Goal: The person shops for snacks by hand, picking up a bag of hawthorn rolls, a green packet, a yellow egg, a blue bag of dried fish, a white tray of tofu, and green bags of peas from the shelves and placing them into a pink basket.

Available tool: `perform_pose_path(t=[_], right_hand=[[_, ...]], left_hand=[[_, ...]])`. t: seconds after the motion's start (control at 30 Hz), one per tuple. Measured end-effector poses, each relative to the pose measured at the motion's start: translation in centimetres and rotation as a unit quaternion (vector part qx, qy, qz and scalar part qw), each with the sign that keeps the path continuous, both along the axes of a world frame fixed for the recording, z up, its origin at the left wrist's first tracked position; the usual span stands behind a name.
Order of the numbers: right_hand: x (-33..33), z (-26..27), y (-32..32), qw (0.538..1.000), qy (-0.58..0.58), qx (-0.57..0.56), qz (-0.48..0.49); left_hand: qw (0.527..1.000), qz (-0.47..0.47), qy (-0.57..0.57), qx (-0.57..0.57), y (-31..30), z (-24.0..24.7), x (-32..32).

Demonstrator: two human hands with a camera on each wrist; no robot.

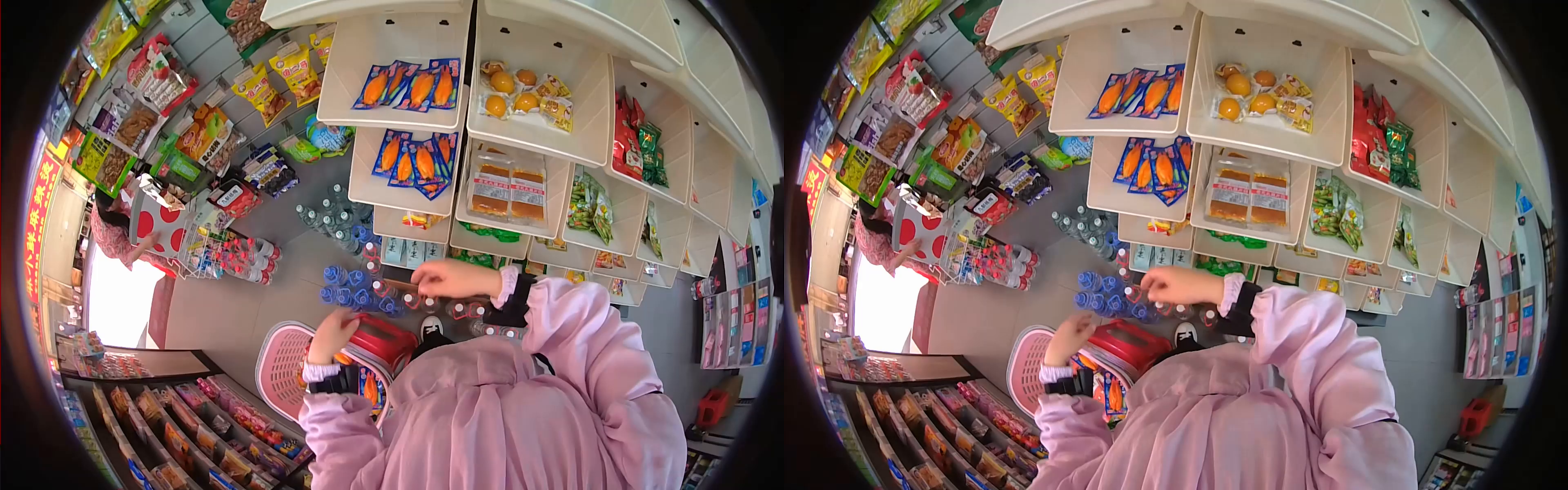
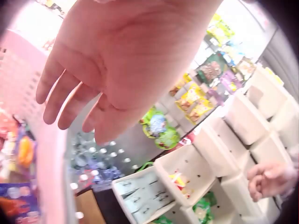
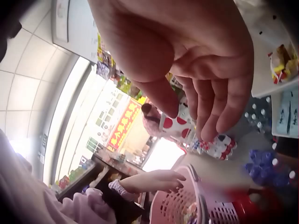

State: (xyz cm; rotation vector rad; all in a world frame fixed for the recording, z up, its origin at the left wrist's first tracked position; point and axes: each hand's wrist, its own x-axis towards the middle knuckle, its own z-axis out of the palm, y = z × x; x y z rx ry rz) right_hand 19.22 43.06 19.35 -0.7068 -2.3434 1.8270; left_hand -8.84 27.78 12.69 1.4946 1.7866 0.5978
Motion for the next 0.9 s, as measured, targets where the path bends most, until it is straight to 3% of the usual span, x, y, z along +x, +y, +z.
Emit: perform_pose_path(t=[0.1, 0.17, 0.23, 0.3, 0.37, 0.4, 0.5, 0.53, 0.63, 0.67, 0.77, 0.9], right_hand=[[-0.5, 0.0, 3.6, 0.992, 0.063, 0.06, -0.094], [-1.2, 0.3, 6.0, 0.976, 0.099, 0.035, -0.189], [-2.5, 0.8, 8.0, 0.941, 0.125, -0.035, -0.314], [-3.9, -0.4, 10.6, 0.923, 0.101, 0.032, -0.371], [-5.0, -0.8, 12.8, 0.908, 0.036, 0.11, -0.403], [-5.6, -1.8, 14.1, 0.9, 0.026, 0.088, -0.426], [-6.9, -5.7, 17.7, 0.878, 0.028, 0.049, -0.476], [-6.7, -5.7, 17.9, 0.864, -0.043, 0.097, -0.492], [-7.0, -6.6, 18.2, 0.829, -0.116, 0.133, -0.531], [-6.7, -6.8, 18.6, 0.841, -0.15, 0.085, -0.512], [-6.7, -7.1, 18.7, 0.841, -0.163, 0.097, -0.506], [-6.8, -8.8, 19.3, 0.861, -0.024, 0.09, -0.5]], left_hand=[[0.991, -0.102, -0.07, 0.053, 7.5, 7.4, 3.7], [0.974, -0.131, -0.176, 0.053, 12.5, 7.9, 4.9], [0.969, -0.117, -0.209, 0.065, 17.5, 8.3, 6.4], [0.933, -0.065, -0.331, 0.124, 22.0, 7.3, 7.9], [0.959, -0.002, -0.258, 0.114, 26.4, 5.3, 8.3], [0.969, 0.031, -0.22, 0.109, 28.1, 4.5, 8.5], [0.996, 0.033, 0.016, 0.084, 30.9, 3.1, 9.2], [0.997, 0.027, 0.015, 0.07, 31.6, 2.7, 9.5], [0.989, 0.017, -0.136, -0.051, 32.5, 1.9, 9.9], [0.982, 0.032, -0.178, -0.049, 32.6, 1.8, 10.0], [0.953, 0.07, -0.291, -0.042, 32.6, 1.1, 10.1], [0.913, 0.085, -0.396, -0.049, 32.5, 0.8, 9.6]])
